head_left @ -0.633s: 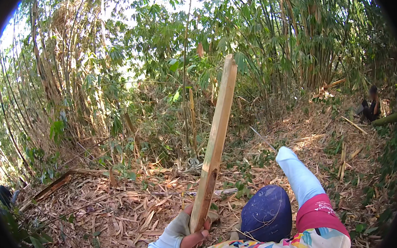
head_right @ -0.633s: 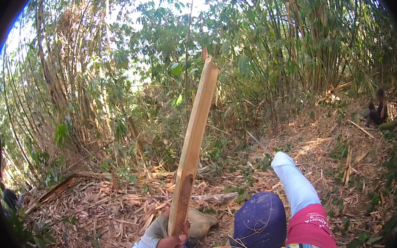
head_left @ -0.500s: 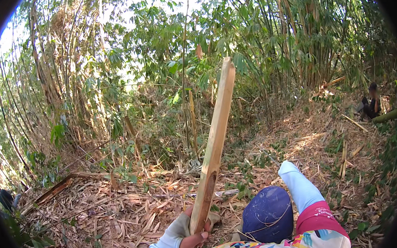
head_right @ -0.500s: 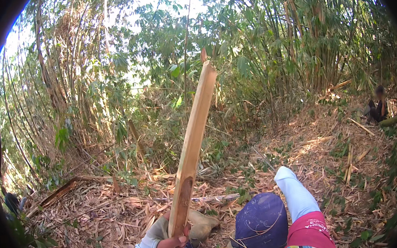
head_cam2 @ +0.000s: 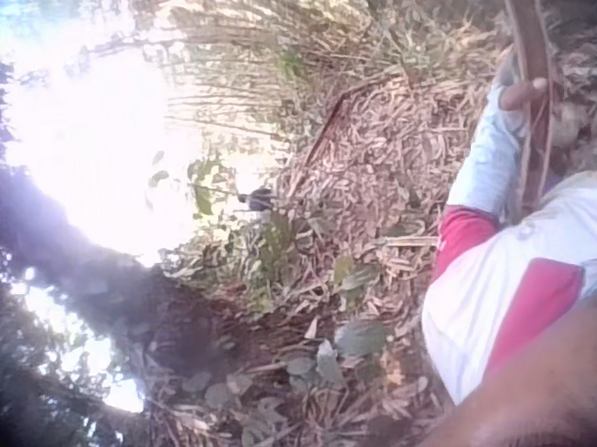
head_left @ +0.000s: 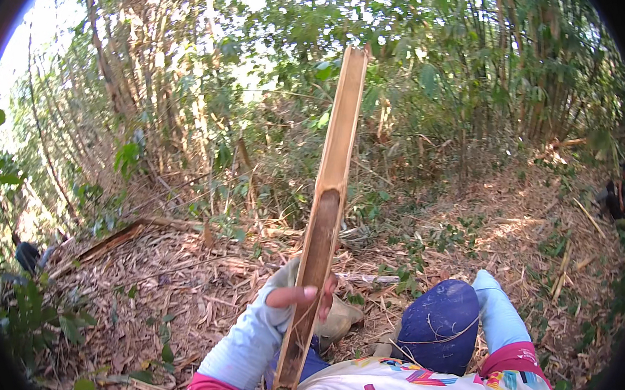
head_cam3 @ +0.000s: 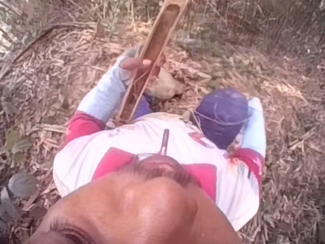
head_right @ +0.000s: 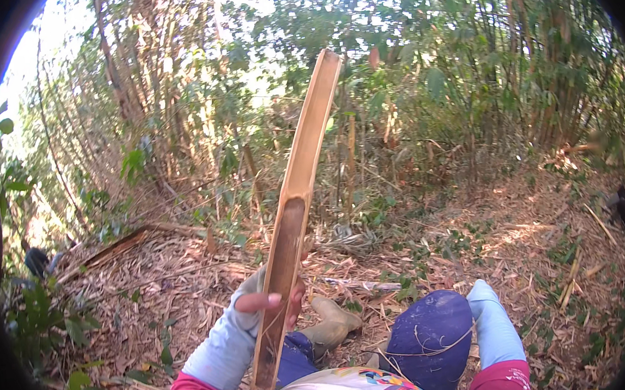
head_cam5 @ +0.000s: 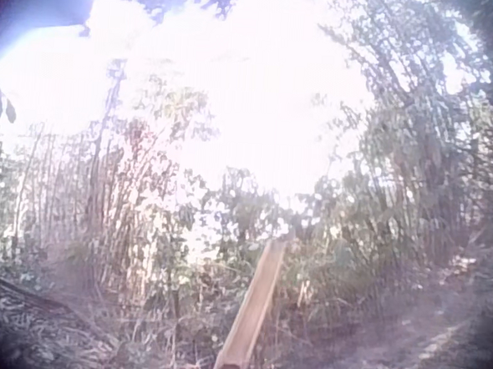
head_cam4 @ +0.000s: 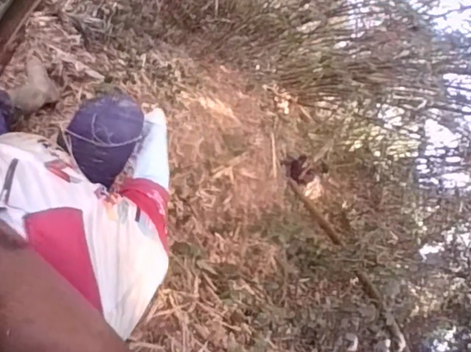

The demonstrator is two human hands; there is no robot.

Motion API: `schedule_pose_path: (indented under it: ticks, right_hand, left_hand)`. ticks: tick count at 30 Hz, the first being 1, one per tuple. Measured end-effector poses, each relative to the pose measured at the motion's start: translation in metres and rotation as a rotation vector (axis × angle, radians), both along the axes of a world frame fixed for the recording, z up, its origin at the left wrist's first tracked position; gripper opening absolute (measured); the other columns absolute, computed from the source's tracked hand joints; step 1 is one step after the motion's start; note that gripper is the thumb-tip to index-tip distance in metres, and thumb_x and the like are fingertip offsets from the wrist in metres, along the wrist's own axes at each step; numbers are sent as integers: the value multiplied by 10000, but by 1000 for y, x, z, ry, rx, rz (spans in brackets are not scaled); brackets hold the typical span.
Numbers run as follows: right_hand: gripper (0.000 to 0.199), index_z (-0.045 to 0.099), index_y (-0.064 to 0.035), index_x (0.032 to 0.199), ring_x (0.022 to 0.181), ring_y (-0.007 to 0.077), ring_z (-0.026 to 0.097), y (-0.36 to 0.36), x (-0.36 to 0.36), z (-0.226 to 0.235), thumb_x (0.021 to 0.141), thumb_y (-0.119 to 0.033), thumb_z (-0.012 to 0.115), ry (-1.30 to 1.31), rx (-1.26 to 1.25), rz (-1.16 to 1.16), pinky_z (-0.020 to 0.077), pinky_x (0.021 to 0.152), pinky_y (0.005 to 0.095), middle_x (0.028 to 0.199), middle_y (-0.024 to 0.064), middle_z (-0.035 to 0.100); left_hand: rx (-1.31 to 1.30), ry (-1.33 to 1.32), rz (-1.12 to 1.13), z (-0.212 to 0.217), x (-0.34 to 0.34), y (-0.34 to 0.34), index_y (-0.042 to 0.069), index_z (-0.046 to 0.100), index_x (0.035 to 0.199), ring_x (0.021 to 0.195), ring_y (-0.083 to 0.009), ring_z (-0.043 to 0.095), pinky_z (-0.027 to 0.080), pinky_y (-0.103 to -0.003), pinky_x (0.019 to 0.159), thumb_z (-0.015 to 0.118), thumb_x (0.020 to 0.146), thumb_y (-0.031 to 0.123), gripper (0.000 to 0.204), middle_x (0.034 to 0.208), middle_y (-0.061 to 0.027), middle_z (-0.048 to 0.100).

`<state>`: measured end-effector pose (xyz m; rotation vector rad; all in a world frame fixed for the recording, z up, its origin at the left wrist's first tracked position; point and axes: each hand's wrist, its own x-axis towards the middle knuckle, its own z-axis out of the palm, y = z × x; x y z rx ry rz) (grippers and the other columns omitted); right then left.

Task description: The person sits on the forest floor and uses a large knife to split a long bamboo stalk lengthwise. They repeatedly strike the bamboo with the knife to separate it into thinner strips, occasionally adjusting their grip and the position of the bamboo.

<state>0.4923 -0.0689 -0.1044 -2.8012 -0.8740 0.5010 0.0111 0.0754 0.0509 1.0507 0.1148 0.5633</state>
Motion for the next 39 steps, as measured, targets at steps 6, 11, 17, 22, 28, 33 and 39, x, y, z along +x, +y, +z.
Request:
schedule_pose_path:
  ticks: [6, 11, 17, 22, 28, 33, 39]
  right_hand:
    - [762, 397, -52, 1449, 1018, 329, 636, 47, 98, -58, 773, -123, 741, -189, 133, -28, 517, 863, 414, 1091, 209, 663]
    - [818, 243, -81, 1545, 804, 263, 664, 70, 203, -83, 833, -30, 642, -470, 568, 168, 544, 730, 384, 955, 131, 676]
    - [868, 241, -122, 1559, 599, 111, 539, 63, 17, 86, 808, 25, 651, 258, 1214, 312, 465, 513, 257, 816, 33, 571]
    - [843, 245, -99, 1558, 619, 107, 544, 78, -84, 143, 815, 23, 623, 476, 1248, 451, 483, 547, 248, 807, 16, 560]
    - [751, 334, -46, 1488, 608, 116, 550, 87, -191, 161, 852, -158, 717, 793, 973, 412, 492, 527, 291, 773, 13, 545]
    - [875, 337, 16, 1461, 694, 121, 589, 112, -221, 88, 765, -165, 835, 811, 891, 511, 500, 614, 289, 829, 43, 627]
    - [1002, 291, 45, 1484, 801, 141, 622, 118, -235, 47, 702, -140, 889, 833, 727, 620, 518, 745, 299, 862, 57, 654]
  left_hand:
    - [14, -164, 19, 8, -2, 20, 55, 164, 1555, 729, -256, 650, 577, -378, 646, 611, 788, 87, 888, 990, -120, 537]
    - [-4, -227, -20, 0, 16, 39, 112, 193, 1558, 767, -219, 625, 553, -362, 670, 662, 818, 103, 875, 1000, -91, 547]
    - [19, -237, 82, -3, 12, 41, 118, 165, 1568, 790, -230, 624, 557, -385, 690, 635, 823, 73, 882, 1036, -101, 538]
    - [97, -159, 272, -11, 17, 39, 121, 176, 1567, 811, -230, 628, 567, -393, 702, 661, 839, 80, 876, 1043, -97, 544]
    - [133, -221, 521, -27, 33, 31, 77, 461, 1282, 835, -196, 636, 547, -361, 734, 650, 876, 14, 453, 1014, -78, 591]
    - [348, -298, 815, -35, 53, 39, 99, 433, 1291, 844, -165, 610, 525, -326, 732, 661, 945, 195, 426, 1029, -52, 567]
    - [415, -329, 1039, -57, 51, 60, 112, 422, 1323, 829, -141, 578, 514, -317, 724, 683, 949, 267, 482, 974, -13, 552]
